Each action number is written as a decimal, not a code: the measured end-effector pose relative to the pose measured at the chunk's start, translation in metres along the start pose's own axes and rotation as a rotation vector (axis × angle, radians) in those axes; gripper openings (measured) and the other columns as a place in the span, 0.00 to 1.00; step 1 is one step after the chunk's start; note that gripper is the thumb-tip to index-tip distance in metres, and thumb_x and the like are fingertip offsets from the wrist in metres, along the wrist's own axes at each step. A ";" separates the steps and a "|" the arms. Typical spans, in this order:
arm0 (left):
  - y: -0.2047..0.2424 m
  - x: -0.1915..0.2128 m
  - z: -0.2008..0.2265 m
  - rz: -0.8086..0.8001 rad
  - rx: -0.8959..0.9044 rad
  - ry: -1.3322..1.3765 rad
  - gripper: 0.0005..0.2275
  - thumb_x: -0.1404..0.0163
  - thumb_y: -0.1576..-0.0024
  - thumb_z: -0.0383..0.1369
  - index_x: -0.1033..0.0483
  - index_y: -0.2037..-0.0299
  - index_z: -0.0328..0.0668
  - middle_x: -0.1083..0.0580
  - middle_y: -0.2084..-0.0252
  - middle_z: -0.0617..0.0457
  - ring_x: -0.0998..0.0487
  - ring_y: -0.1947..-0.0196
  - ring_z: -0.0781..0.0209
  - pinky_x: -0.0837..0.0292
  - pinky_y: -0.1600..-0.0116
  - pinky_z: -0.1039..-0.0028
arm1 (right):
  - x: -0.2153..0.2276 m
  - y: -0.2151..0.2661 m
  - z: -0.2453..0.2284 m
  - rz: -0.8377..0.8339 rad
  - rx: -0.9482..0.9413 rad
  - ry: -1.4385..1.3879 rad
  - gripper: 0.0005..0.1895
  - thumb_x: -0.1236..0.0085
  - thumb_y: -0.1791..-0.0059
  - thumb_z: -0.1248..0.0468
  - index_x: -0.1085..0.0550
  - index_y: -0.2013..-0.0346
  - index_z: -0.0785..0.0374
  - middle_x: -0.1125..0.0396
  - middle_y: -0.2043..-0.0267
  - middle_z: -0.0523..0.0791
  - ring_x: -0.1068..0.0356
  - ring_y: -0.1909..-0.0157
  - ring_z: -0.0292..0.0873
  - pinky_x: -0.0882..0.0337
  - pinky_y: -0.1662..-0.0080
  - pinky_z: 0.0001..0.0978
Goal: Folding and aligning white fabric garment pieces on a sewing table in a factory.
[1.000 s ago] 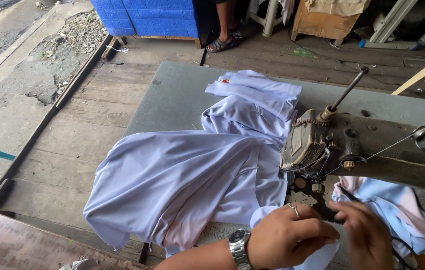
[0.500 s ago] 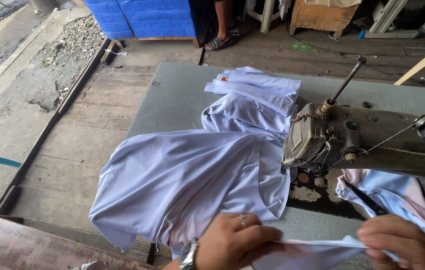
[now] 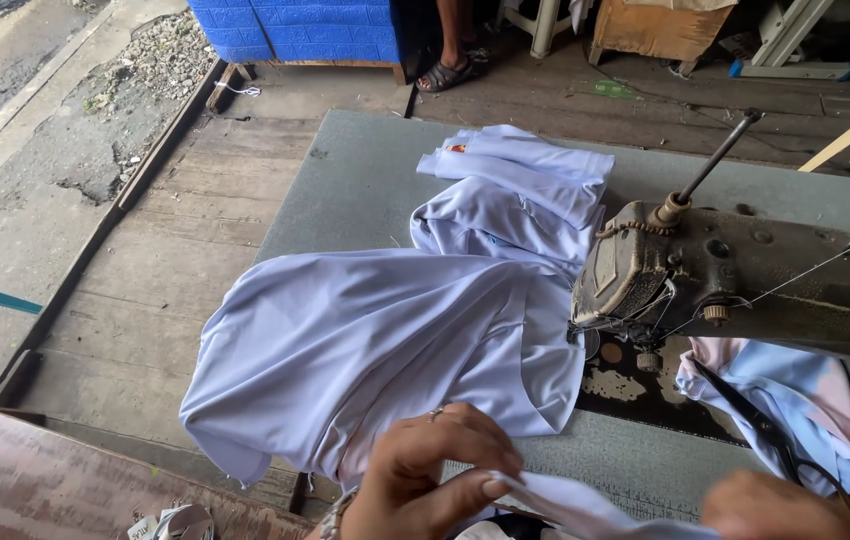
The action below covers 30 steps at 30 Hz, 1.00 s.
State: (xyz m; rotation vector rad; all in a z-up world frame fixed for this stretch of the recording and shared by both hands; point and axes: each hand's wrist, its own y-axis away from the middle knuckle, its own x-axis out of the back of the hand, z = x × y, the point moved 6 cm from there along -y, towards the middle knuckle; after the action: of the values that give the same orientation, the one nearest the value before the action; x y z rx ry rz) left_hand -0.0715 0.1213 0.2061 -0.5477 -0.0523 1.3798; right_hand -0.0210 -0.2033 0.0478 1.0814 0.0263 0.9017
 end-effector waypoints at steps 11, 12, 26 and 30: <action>0.014 -0.034 -0.069 -0.222 -0.031 -0.437 0.14 0.59 0.38 0.43 0.41 0.51 0.43 0.26 0.64 0.47 0.22 0.71 0.54 0.29 0.68 0.70 | 0.088 0.090 -0.044 1.174 0.739 -1.291 0.20 0.35 0.66 0.65 0.20 0.60 0.48 0.21 0.71 0.33 0.20 0.69 0.26 0.25 0.65 0.19; 0.011 -0.029 -0.064 -0.221 -0.032 -0.438 0.14 0.59 0.38 0.43 0.41 0.51 0.43 0.26 0.64 0.47 0.22 0.71 0.54 0.29 0.68 0.70 | 0.090 0.093 -0.037 1.176 0.742 -1.290 0.20 0.35 0.66 0.65 0.20 0.60 0.48 0.21 0.71 0.33 0.20 0.69 0.26 0.25 0.65 0.19; 0.013 0.010 -0.052 -0.051 -0.112 -0.792 0.09 0.57 0.45 0.23 0.31 0.55 0.39 0.26 0.61 0.50 0.29 0.68 0.54 0.33 0.61 0.69 | 0.004 0.026 0.043 1.468 0.809 -1.430 0.12 0.59 0.50 0.61 0.30 0.55 0.58 0.27 0.62 0.40 0.25 0.59 0.38 0.24 0.51 0.24; 0.011 0.004 -0.054 -0.272 -0.137 -0.886 0.06 0.57 0.39 0.32 0.30 0.55 0.43 0.27 0.65 0.54 0.26 0.71 0.54 0.34 0.62 0.67 | -0.039 -0.015 0.060 1.629 0.903 -1.630 0.14 0.55 0.50 0.56 0.36 0.49 0.46 0.36 0.69 0.35 0.36 0.74 0.30 0.24 0.68 0.21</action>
State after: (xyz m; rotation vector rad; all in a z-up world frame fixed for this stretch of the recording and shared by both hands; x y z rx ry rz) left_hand -0.0620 0.1080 0.1538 0.0001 -0.9085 1.2603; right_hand -0.0115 -0.2760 0.0516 2.4460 -2.2551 1.0483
